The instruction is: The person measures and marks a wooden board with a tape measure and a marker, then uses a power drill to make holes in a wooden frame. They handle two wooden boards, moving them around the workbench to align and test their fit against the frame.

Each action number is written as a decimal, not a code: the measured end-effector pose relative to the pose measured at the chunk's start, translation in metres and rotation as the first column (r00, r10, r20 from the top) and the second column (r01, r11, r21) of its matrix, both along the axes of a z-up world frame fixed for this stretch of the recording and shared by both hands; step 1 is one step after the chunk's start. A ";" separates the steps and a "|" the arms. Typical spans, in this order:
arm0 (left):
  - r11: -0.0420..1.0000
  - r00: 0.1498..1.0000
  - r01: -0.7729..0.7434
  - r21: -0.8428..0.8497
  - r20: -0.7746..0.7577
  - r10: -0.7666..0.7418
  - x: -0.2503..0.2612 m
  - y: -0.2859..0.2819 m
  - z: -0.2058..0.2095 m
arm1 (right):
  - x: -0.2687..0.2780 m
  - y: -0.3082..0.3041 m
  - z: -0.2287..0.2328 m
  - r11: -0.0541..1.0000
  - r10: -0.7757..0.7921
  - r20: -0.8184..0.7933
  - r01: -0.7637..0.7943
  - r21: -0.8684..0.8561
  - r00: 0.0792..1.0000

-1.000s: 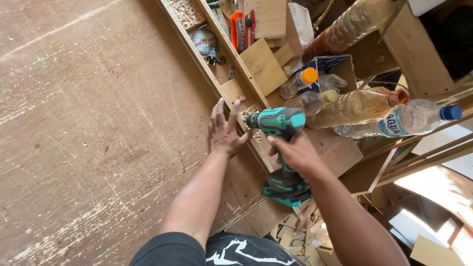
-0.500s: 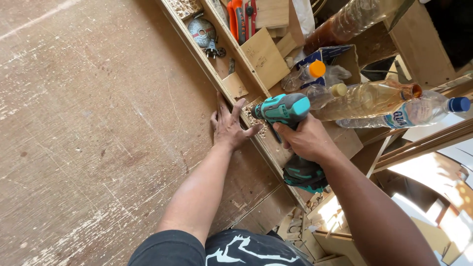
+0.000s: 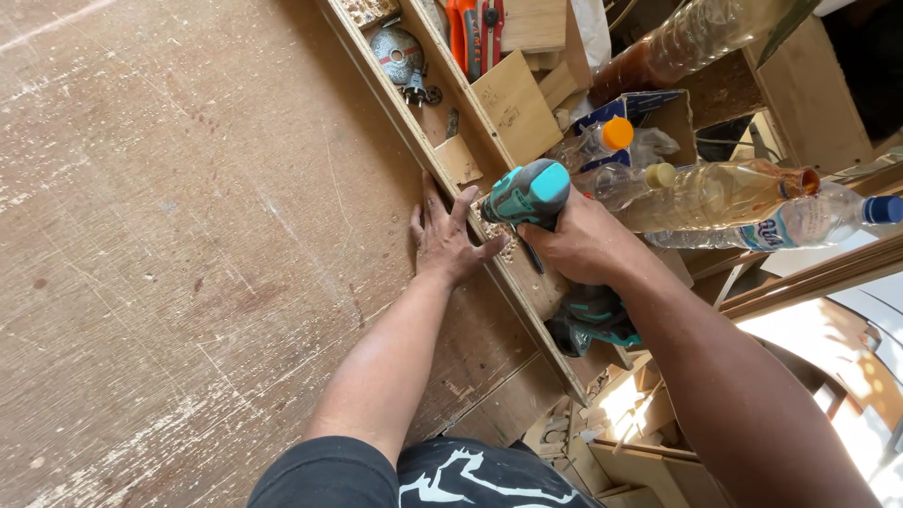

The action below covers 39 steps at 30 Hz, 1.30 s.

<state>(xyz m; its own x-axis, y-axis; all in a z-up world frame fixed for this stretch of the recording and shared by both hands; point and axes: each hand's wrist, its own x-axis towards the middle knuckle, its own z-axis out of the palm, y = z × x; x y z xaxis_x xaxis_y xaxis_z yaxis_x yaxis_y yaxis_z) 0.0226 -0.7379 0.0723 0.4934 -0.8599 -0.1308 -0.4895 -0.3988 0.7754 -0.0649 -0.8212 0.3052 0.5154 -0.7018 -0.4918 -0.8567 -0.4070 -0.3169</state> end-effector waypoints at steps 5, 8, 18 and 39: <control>0.996 0.998 -0.068 0.052 -0.007 0.068 -0.009 -0.004 0.016 | -0.001 0.002 -0.001 0.999 -0.039 -0.042 0.040 0.019 0.998; 0.991 0.985 -0.130 -0.040 0.110 0.134 -0.018 -0.010 0.021 | -0.001 0.004 0.002 0.999 -0.040 -0.017 0.041 0.030 0.999; 0.997 0.993 0.032 0.068 0.111 -0.039 -0.005 -0.023 0.039 | -0.011 0.011 -0.002 0.999 -0.032 0.051 0.031 0.026 0.998; 0.989 0.994 0.109 0.096 0.010 -0.110 0.007 -0.022 0.053 | 0.001 0.014 0.015 1.000 0.001 -0.063 -0.001 0.005 0.998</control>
